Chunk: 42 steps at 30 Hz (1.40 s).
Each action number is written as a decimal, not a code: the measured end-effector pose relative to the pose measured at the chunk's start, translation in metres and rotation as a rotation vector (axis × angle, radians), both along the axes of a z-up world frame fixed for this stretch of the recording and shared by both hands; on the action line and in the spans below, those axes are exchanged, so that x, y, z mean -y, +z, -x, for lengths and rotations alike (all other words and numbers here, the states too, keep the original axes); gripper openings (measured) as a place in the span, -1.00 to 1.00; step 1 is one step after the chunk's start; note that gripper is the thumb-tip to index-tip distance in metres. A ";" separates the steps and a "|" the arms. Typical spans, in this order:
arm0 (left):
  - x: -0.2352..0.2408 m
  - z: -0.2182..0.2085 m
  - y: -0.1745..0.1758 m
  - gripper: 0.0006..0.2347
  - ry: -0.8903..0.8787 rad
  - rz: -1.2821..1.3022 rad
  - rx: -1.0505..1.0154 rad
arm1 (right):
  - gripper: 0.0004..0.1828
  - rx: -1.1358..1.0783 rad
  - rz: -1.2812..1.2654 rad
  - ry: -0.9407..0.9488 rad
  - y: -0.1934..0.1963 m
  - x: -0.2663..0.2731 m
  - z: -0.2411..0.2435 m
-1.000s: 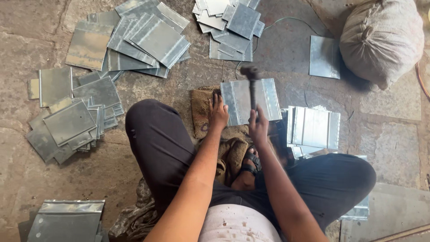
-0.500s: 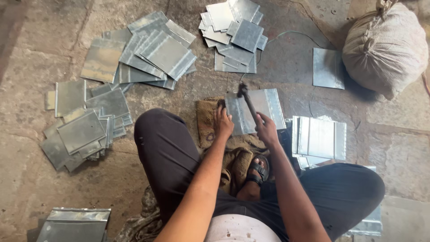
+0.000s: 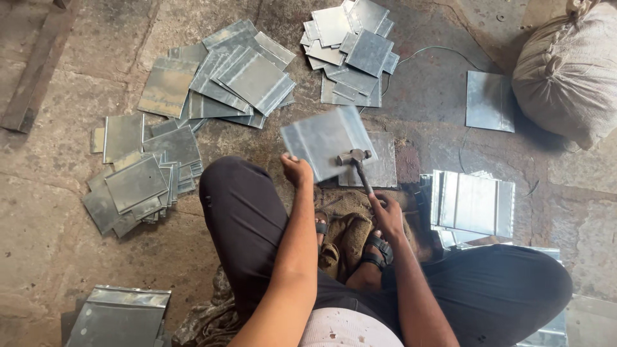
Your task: The person is hammering a metal sheet against another sheet to flatten or shape it. The person then picks up another metal sheet and continues the same hammering action.
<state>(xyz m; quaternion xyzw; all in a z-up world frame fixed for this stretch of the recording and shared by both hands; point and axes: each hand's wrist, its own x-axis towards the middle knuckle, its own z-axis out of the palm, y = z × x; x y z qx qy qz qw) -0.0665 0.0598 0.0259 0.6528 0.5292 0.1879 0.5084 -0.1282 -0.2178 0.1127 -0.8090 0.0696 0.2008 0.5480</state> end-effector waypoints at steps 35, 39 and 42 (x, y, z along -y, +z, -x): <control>0.026 0.018 -0.063 -0.75 -0.357 -0.059 -0.042 | -0.06 -0.223 0.449 -0.801 -0.151 0.152 -0.033; 0.020 0.014 -0.063 -0.76 -0.331 -0.069 -0.109 | -0.04 -0.221 0.409 -0.895 -0.156 0.158 -0.047; 0.018 0.021 -0.062 -0.76 -0.335 -0.091 -0.141 | -0.08 -0.247 0.279 -1.069 -0.153 0.171 -0.059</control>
